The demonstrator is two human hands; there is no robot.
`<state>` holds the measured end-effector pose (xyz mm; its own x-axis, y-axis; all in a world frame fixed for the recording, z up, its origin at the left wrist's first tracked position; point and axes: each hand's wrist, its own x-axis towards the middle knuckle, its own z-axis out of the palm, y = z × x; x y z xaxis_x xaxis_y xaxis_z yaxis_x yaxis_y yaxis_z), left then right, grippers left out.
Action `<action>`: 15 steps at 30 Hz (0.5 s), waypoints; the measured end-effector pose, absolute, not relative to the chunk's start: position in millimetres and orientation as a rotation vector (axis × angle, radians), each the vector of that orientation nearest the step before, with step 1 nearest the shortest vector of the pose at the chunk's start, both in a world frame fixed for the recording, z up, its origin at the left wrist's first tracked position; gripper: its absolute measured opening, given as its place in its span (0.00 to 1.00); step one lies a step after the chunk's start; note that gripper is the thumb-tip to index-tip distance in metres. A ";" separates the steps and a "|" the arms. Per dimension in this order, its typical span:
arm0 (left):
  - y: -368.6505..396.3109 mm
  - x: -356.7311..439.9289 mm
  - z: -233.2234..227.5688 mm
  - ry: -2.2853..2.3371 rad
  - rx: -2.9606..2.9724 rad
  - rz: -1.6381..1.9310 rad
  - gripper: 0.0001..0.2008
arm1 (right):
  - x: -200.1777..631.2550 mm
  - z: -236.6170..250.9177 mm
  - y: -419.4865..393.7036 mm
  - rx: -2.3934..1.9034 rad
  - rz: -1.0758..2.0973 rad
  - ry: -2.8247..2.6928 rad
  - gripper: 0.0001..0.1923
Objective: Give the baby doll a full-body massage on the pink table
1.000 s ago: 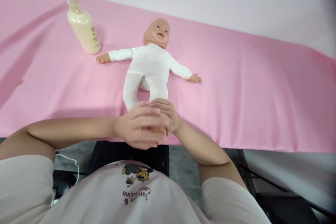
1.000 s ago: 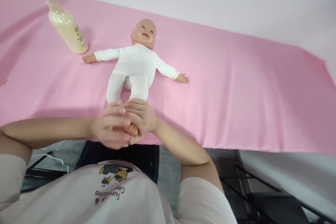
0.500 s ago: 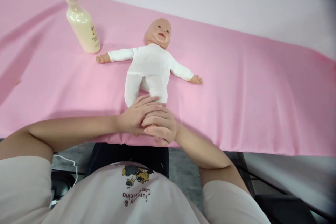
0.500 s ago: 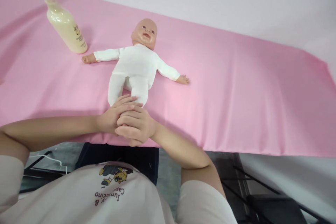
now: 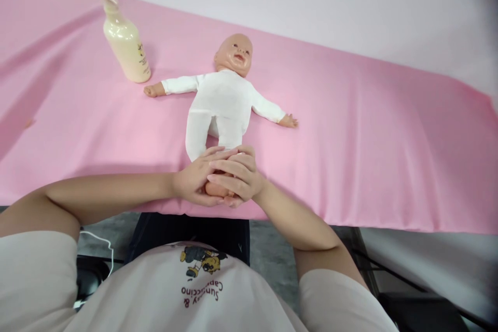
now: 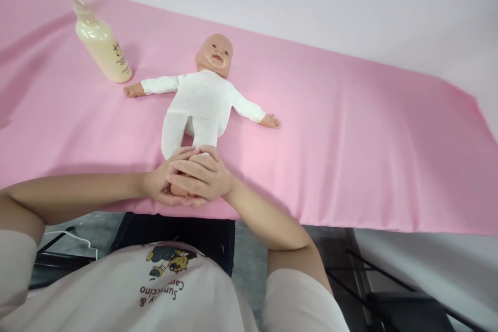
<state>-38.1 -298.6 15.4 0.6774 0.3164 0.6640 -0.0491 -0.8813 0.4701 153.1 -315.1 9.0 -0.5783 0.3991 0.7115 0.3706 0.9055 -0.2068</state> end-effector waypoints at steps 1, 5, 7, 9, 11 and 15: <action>-298.0 -37.9 14.9 0.162 2.412 1.112 0.29 | 154.6 14.3 -312.7 -0.422 -0.056 -2.199 0.23; -295.8 -38.6 17.0 0.093 2.392 1.133 0.25 | 157.3 21.0 -308.1 -0.317 -0.149 -2.106 0.20; -295.6 -38.7 21.5 0.114 2.405 1.073 0.23 | 158.2 17.0 -306.4 -0.426 -0.086 -2.110 0.21; -296.1 -38.3 27.6 0.117 2.400 1.050 0.22 | 158.5 14.4 -303.6 -0.522 -0.033 -2.060 0.27; -297.2 -37.4 34.3 0.088 2.389 1.082 0.19 | 157.9 16.5 -299.7 -0.553 -0.025 -1.963 0.32; -302.9 -34.8 42.8 -0.007 2.400 1.053 0.17 | 155.9 30.7 -291.8 -0.628 -0.091 -1.838 0.28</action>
<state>-34.8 -302.9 42.8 0.6987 0.1952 0.6883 -0.2048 -0.8672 0.4538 155.9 -291.8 30.7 -0.2227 0.3735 0.9005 0.4606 0.8544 -0.2404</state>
